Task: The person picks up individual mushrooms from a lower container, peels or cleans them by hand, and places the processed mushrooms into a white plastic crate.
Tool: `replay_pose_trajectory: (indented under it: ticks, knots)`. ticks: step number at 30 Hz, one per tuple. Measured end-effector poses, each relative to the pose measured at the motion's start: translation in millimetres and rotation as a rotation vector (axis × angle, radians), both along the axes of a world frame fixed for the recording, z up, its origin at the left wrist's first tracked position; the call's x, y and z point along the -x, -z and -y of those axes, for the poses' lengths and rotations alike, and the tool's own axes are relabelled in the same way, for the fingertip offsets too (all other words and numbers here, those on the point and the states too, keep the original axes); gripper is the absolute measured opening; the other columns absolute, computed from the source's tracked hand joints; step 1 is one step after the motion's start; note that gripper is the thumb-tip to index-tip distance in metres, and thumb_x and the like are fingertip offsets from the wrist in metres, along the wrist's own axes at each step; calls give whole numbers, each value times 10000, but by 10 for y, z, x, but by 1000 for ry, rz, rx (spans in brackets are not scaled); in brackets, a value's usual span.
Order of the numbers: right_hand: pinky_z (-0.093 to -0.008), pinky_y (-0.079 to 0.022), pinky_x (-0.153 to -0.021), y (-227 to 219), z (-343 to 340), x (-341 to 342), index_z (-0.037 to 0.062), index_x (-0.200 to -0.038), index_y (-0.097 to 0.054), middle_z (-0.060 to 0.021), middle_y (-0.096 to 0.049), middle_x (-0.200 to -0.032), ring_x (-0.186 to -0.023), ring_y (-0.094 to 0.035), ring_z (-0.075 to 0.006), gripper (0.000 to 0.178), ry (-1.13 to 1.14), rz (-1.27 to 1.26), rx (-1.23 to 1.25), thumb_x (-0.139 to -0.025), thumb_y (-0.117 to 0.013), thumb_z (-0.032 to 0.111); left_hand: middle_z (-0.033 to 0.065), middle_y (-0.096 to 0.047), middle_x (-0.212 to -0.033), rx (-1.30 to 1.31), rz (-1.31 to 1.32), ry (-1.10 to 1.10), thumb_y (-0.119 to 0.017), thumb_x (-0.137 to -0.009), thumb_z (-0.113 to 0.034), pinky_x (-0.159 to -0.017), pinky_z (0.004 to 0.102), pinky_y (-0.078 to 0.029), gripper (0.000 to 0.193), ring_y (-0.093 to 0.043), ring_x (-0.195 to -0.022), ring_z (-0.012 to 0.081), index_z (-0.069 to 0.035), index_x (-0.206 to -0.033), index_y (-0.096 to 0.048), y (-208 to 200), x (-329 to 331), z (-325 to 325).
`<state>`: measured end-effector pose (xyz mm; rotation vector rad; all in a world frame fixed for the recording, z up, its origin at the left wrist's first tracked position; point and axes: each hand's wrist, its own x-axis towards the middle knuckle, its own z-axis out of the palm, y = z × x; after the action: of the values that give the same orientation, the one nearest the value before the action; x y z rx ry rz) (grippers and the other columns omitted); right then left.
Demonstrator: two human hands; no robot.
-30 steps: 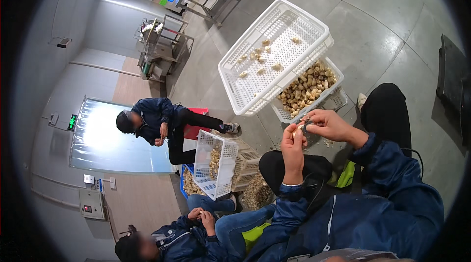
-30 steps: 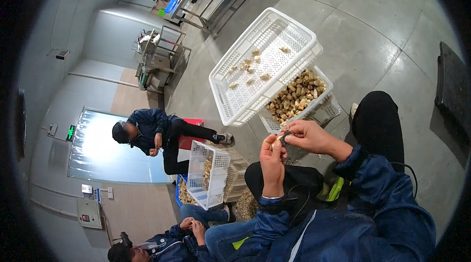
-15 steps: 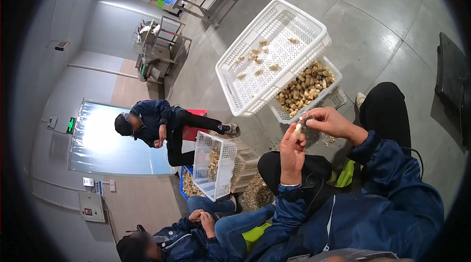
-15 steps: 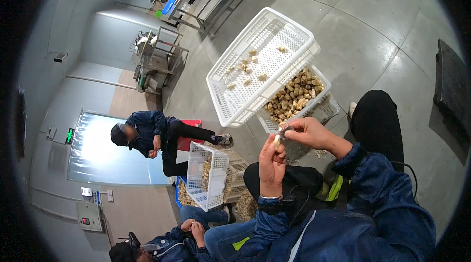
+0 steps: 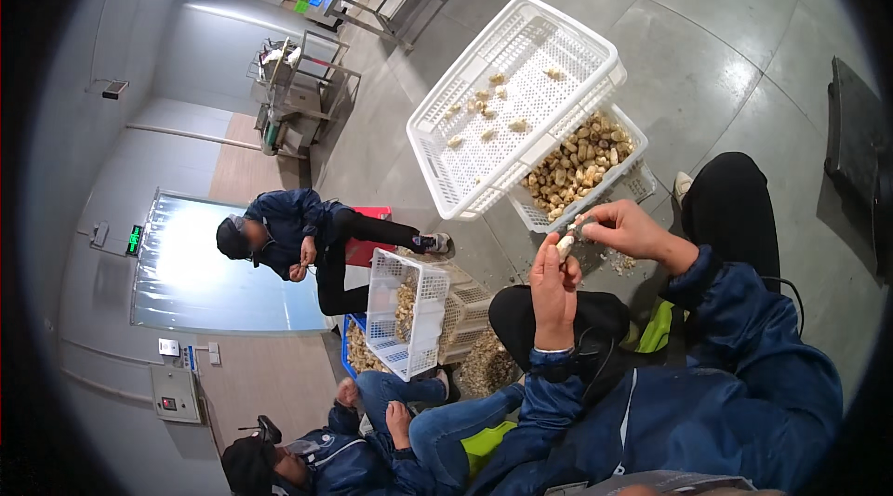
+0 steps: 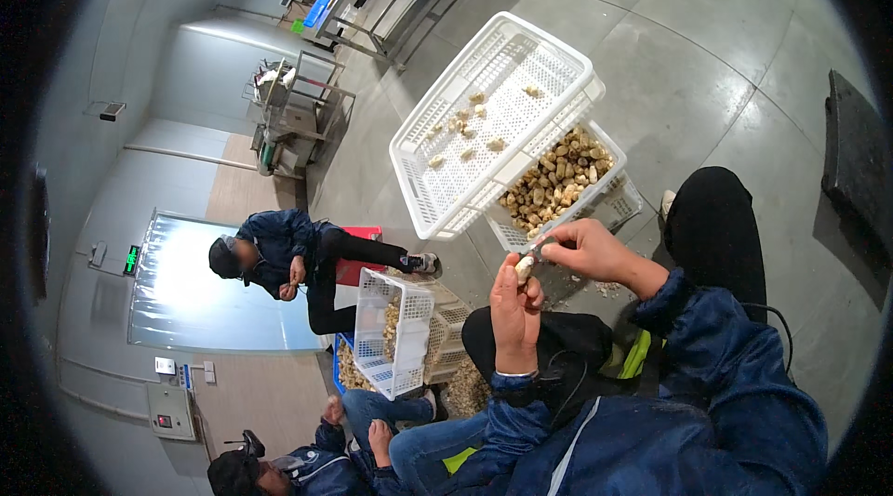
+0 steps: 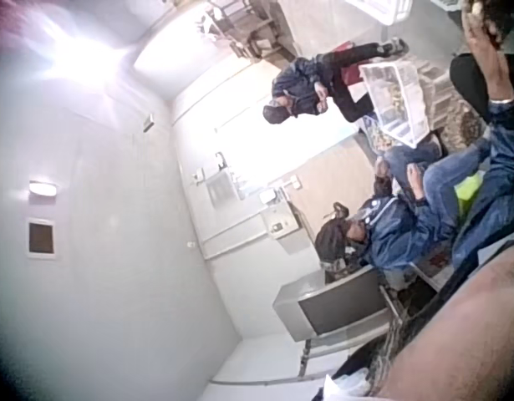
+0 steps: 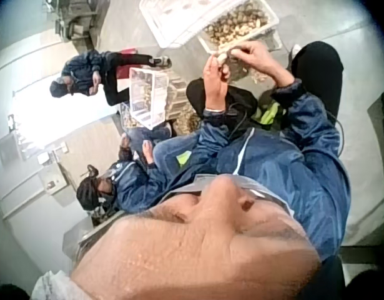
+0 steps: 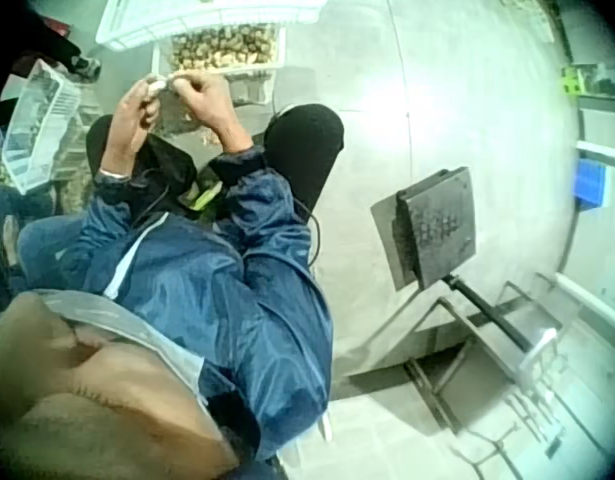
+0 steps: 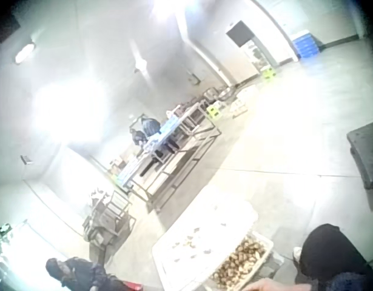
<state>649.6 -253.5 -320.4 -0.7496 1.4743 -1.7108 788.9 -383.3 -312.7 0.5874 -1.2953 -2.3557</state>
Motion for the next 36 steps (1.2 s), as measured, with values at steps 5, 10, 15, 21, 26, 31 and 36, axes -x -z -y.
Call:
replay_pose_trajectory:
  ticks: [5,10,15,21,26,31,36]
  knots:
    - [-243,-451,-645,38,46,-86,-20,-1026,-683,5,-647,-784,-726,-536,-52,244,112,-280,134,-898,-614,176,41,-573,-976,-30,49,-58,-502,-1006,-211,-635,243,-429,292,-498,-740,99,-8,-1212,-537,105,24,14]
    - [-243,-468,-701,74,46,-41,-35,-1048,-671,-4,-664,-848,-780,-563,-61,252,68,41,113,-904,-615,166,47,-561,-1013,-303,-12,2,-510,-1000,-191,-664,239,-434,321,-492,-769,98,12,-1249,-517,-79,45,-37]
    - [-254,-473,-747,144,91,-62,-40,-1053,-662,-21,-668,-907,-818,-569,-72,253,54,-10,206,-902,-625,159,50,-574,-1046,33,-5,13,-544,-978,-133,-666,233,-435,366,-504,-780,85,24,-1304,-484,10,34,-35]
    - [-267,-470,-763,124,58,-10,-39,-1030,-660,-44,-659,-970,-864,-575,-92,239,-19,85,145,-900,-629,159,83,-629,-1124,143,19,-2,-560,-971,-130,-660,229,-443,370,-532,-802,71,14,-1306,-496,115,17,-5]
    - [-257,-468,-741,159,67,-42,-15,-1023,-678,-18,-663,-864,-824,-572,-78,237,62,-275,190,-885,-642,173,60,-626,-1080,339,96,-2,-560,-968,-116,-677,231,-442,299,-526,-795,75,6,-1241,-552,36,54,-33]
    - [-264,-465,-738,4,-4,51,-26,-1006,-673,-26,-665,-902,-832,-562,-72,242,-48,29,22,-886,-622,177,63,-621,-1079,152,28,43,-553,-963,-90,-686,238,-439,285,-513,-782,74,19,-1226,-549,108,-10,50]
    - [-251,-461,-726,109,38,-2,-28,-1022,-672,-14,-650,-908,-821,-550,-67,237,16,-159,95,-890,-631,164,66,-622,-1089,475,140,47,-555,-963,-93,-684,223,-438,293,-520,-784,73,23,-1232,-545,79,21,10]
